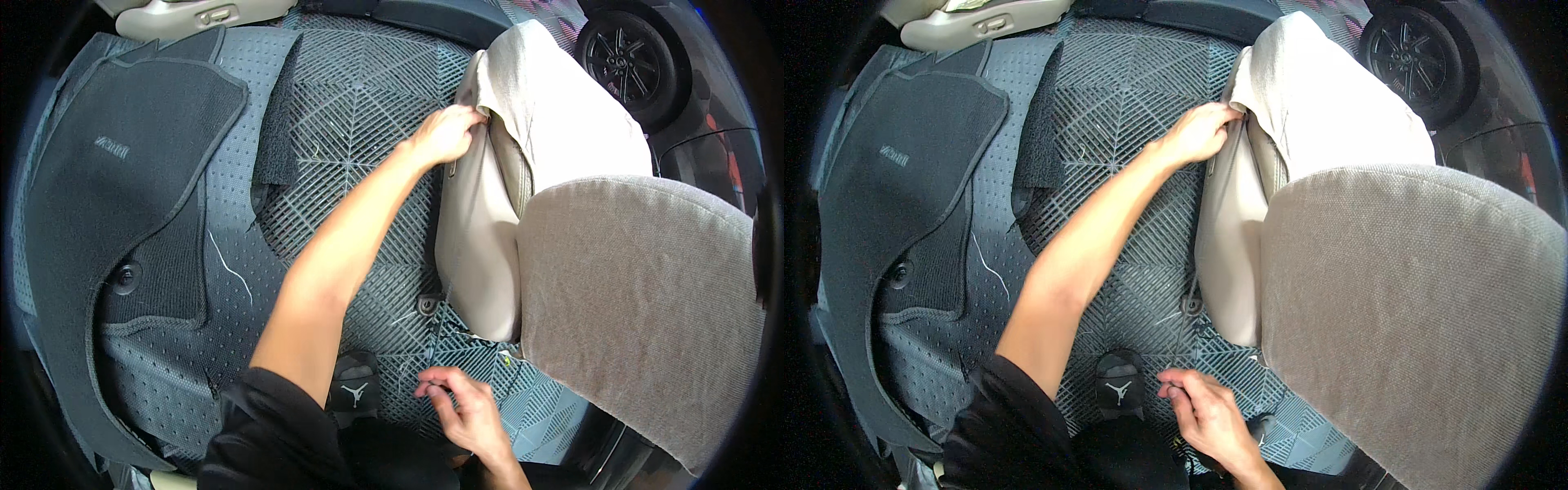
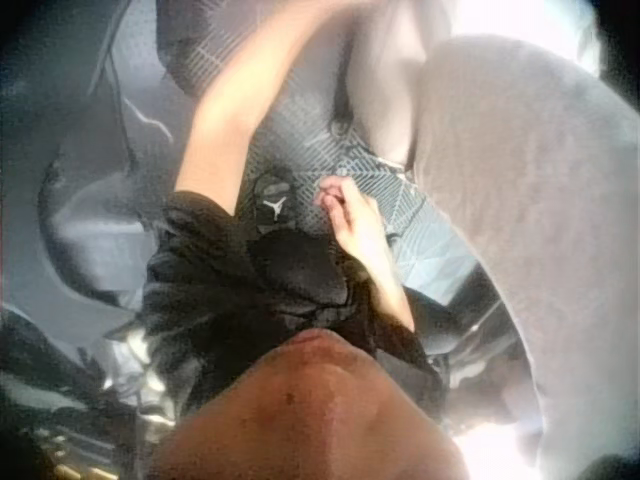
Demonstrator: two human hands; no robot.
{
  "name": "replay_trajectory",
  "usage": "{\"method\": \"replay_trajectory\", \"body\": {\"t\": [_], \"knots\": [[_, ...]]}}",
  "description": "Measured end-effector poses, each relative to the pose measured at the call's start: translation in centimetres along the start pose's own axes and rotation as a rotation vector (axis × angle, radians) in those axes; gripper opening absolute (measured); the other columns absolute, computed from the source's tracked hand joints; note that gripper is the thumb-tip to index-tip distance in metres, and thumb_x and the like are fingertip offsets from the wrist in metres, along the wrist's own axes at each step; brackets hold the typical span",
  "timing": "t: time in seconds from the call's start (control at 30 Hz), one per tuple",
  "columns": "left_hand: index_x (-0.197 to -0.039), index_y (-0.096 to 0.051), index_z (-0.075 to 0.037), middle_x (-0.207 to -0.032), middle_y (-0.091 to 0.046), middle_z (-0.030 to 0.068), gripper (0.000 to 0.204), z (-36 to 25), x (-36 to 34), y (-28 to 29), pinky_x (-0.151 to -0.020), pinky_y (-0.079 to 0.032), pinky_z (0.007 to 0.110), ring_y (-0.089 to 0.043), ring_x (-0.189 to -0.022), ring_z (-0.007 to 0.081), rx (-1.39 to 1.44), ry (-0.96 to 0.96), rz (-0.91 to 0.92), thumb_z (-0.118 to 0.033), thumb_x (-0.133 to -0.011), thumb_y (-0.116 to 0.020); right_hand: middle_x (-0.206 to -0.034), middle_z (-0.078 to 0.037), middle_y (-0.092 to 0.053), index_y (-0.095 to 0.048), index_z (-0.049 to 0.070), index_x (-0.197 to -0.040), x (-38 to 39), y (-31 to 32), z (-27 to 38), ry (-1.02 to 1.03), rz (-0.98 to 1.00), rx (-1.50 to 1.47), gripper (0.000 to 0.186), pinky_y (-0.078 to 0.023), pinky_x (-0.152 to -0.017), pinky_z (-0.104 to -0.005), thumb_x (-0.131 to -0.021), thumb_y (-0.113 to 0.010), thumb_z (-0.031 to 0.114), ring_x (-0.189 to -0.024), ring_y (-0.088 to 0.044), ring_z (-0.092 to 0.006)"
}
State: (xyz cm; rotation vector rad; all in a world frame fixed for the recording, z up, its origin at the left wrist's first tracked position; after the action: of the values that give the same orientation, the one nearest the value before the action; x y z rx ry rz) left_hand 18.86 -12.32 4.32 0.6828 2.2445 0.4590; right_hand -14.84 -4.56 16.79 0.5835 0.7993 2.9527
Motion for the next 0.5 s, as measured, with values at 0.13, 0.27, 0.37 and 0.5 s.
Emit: {"method": "replay_trajectory", "body": {"t": [0.13,0.27,0.37,0.5], "knots": [[-0.104,-0.064,-0.001,-0.100,-0.064,0.0155,0.037,-0.9,-0.7,0.2,-0.090,-0.047,0.042,-0.056,-0.096,0.0306,-0.200,-0.100,0.013,-0.001,-0.073,-0.045,-0.078,-0.011,-0.067,-0.047,0.000,-0.104,0.0,-2.3,-4.3,-0.183,0.069,0.018,0.021,-0.053,-0.066,-0.0339,-0.085,-0.052,-0.004,-0.072,-0.068,-0.0255],[-0.111,-0.060,-0.005,-0.112,-0.057,0.0143,0.038,-1.0,-2.0,-0.1,-0.093,-0.044,0.041,-0.052,-0.103,0.0301,-0.103,0.008,0.193,-0.003,-0.076,-0.044,-0.075,-0.012,-0.066,-0.047,-0.001,-0.095,-1.2,-1.2,-8.7,-0.253,0.041,0.086,0.012,-0.052,-0.067,-0.0325,-0.084,-0.049,-0.006,-0.072,-0.068,-0.0237],[-0.128,-0.047,-0.001,-0.128,-0.050,0.0189,0.052,2.3,0.9,-2.8,-0.102,-0.038,0.037,-0.046,-0.121,0.0298,0.180,0.584,-0.144,-0.033,-0.088,-0.053,-0.073,-0.015,-0.066,-0.050,-0.005,-0.095,-0.9,-0.1,-12.1,-0.368,-0.091,0.010,0.013,-0.051,-0.068,-0.0360,-0.082,-0.048,-0.002,-0.072,-0.067,-0.0261],[-0.141,-0.034,-0.002,-0.142,-0.040,0.0175,0.085,3.8,7.2,-8.7,-0.105,-0.034,0.044,-0.039,-0.130,0.0303,1.471,0.990,0.075,-0.064,-0.084,-0.053,-0.080,-0.014,-0.064,-0.048,-0.011,-0.100,-0.4,0.8,-11.5,-0.430,-0.311,-0.493,0.018,-0.045,-0.064,-0.0281,-0.083,-0.042,-0.006,-0.063,-0.052,-0.0133]]}}
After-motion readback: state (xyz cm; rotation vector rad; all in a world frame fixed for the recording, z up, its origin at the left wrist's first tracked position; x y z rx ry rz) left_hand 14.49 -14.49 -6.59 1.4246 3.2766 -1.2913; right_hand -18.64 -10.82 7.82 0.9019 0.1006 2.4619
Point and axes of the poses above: each hand's wrist, its own x-axis away from the middle knuckle, its own y-axis out of the back of the hand, z = x × y, the point moved 4 cm from there along -x, towards the middle knuckle
